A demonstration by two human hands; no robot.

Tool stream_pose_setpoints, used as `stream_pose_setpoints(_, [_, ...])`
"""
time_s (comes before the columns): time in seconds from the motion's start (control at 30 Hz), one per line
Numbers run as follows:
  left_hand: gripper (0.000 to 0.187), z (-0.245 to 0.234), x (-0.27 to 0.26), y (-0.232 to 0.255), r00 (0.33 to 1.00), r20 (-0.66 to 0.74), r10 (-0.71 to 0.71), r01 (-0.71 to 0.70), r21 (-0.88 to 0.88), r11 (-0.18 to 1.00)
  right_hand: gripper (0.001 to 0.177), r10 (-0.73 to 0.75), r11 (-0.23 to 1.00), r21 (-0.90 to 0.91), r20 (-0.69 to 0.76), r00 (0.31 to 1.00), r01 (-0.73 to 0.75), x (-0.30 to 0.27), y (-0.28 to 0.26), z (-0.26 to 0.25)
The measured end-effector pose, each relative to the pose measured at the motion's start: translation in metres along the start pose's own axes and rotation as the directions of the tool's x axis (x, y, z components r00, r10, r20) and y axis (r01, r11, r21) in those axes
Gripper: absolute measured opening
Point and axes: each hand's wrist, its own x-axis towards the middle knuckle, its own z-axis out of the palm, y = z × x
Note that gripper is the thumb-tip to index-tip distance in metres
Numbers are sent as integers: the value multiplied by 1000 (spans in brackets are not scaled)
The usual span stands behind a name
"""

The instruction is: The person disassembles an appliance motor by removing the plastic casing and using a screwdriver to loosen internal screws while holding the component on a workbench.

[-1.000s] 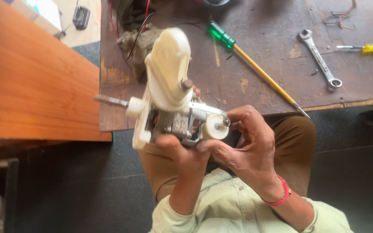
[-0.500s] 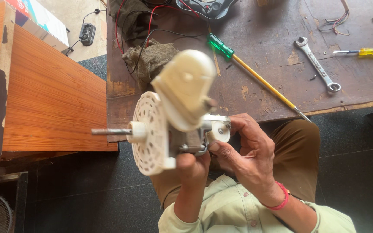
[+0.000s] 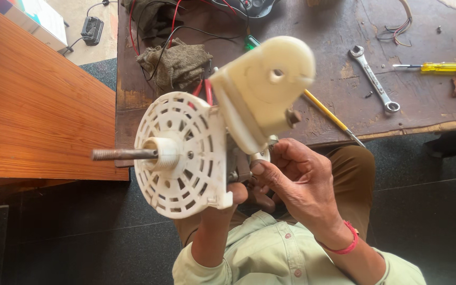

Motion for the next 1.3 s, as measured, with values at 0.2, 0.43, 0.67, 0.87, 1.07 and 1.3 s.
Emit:
stream_pose_setpoints(0.2, [59,0,-7,7,972,-22,233,-189,513,837,17,-12,1000,-6,33,999,12,-2,-6,1])
stream_pose_setpoints(0.43, [55,-23,-15,-9,886,144,441,-323,875,362,45,-189,966,194,87,978,169,-1,-10,-1])
stream_pose_setpoints(0.67, [54,-37,-26,-20,925,82,370,-230,897,377,45,-229,890,401,-17,973,216,0,-3,12])
stream_pose_setpoints(0.87, [79,9,6,1,744,336,577,-443,895,49,34,-108,943,302,-126,986,141,1,-5,20])
stream_pose_setpoints(1.07, [108,49,19,17,685,409,602,-224,905,-361,30,19,989,148,-195,981,11,9,-12,22])
stream_pose_setpoints(1.3, [81,66,26,33,808,216,548,-72,960,-272,30,20,941,339,-16,1000,-13,24,-15,14])
